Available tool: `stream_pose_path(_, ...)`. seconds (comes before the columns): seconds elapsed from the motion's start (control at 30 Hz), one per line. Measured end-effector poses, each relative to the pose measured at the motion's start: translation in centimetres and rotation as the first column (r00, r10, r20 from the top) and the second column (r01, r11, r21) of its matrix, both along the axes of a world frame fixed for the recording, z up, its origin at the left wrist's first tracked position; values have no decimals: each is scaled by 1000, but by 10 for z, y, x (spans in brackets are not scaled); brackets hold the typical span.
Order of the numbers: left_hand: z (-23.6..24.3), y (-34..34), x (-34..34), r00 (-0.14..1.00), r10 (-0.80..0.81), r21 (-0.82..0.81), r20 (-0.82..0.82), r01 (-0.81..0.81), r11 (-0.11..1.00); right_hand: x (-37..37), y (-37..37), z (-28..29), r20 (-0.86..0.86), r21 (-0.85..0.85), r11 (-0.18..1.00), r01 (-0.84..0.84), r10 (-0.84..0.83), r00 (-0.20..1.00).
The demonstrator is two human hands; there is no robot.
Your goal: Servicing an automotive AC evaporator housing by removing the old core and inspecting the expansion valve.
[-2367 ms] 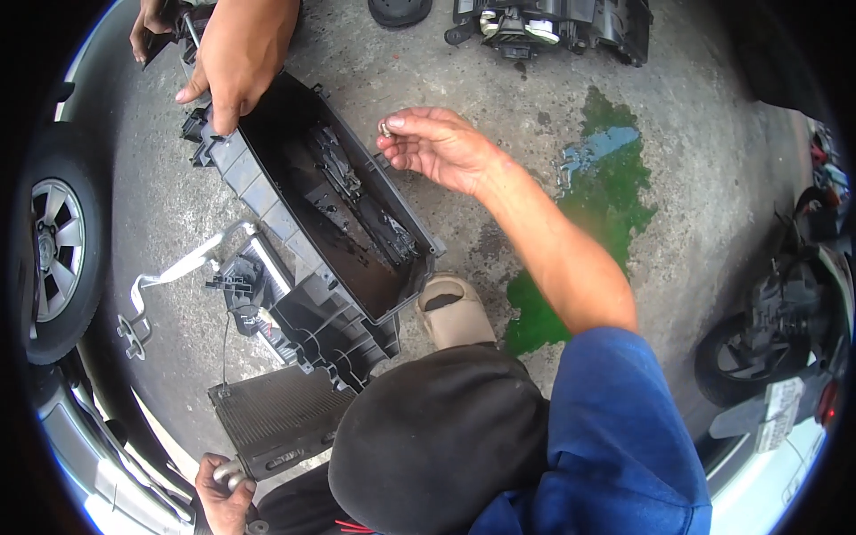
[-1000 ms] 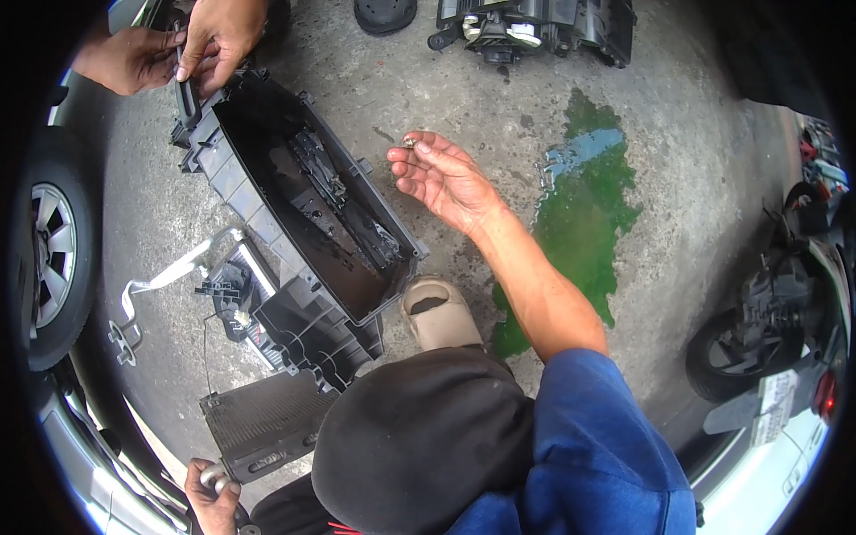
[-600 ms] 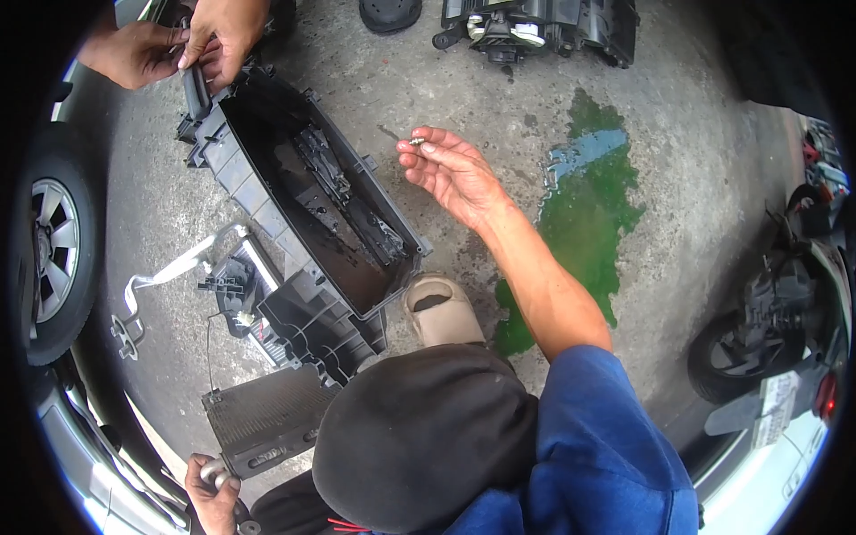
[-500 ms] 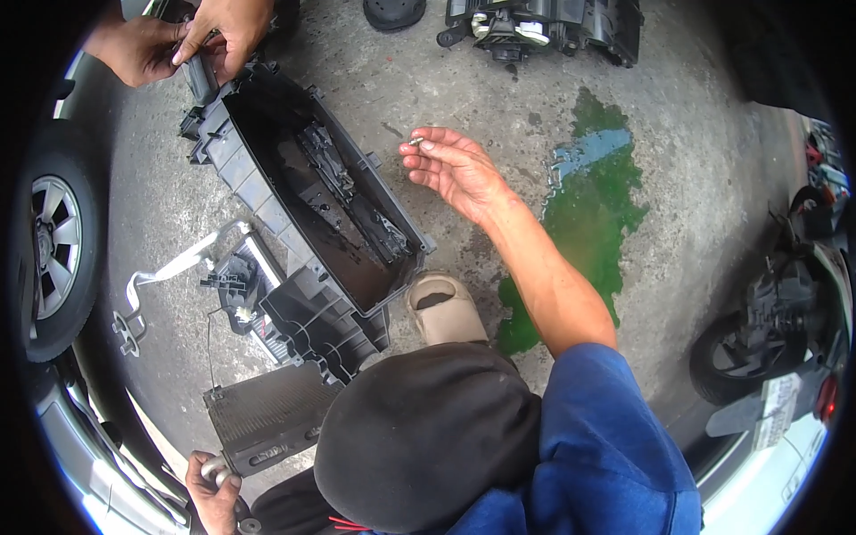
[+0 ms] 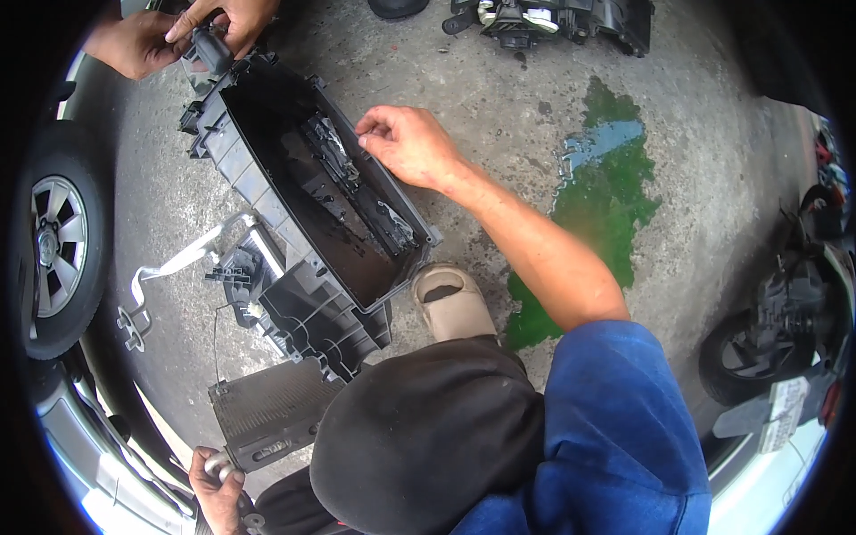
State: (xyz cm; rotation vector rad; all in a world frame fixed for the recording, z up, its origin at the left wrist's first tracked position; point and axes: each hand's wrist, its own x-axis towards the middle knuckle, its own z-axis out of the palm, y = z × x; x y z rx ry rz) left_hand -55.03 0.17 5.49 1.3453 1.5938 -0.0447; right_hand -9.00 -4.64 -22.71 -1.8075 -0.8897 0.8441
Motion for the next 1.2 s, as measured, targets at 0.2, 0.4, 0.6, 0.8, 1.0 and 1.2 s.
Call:
stream_pose_path(0.2, -1, -1, 16, 1000, 18, 36, -21, -17, 999, -16, 12, 6, 112, -48, 995, -90, 95, 989)
stream_pose_path(0.4, 1, 2, 12, 998, 52, 35, -22, -51, 998, -13, -7, 2, 96, -91, 996, 18, -9, 995)
stream_pose_path(0.6, -2, 3, -5, 995, 86, 4, -47, -86, 996, 3, -10, 1, 349, -108, 992, -60, 94, 932)
stream_pose_path(0.8, -5, 1, -3, 998, 41, 28, -47, -40, 999, -2, 24, 12, 521, -54, 958, -280, 267, 811)
stream_pose_path(1.0, 0, 5, 9, 989, 144, 31, -37, -143, 989, -9, 23, 17, 393, -143, 956, -256, 292, 872)
stream_pose_path(1.2, -3, 10, -10, 978, 208, 21, 2, -208, 978, -8, 1, 26, 376, -175, 973, -148, 205, 904)
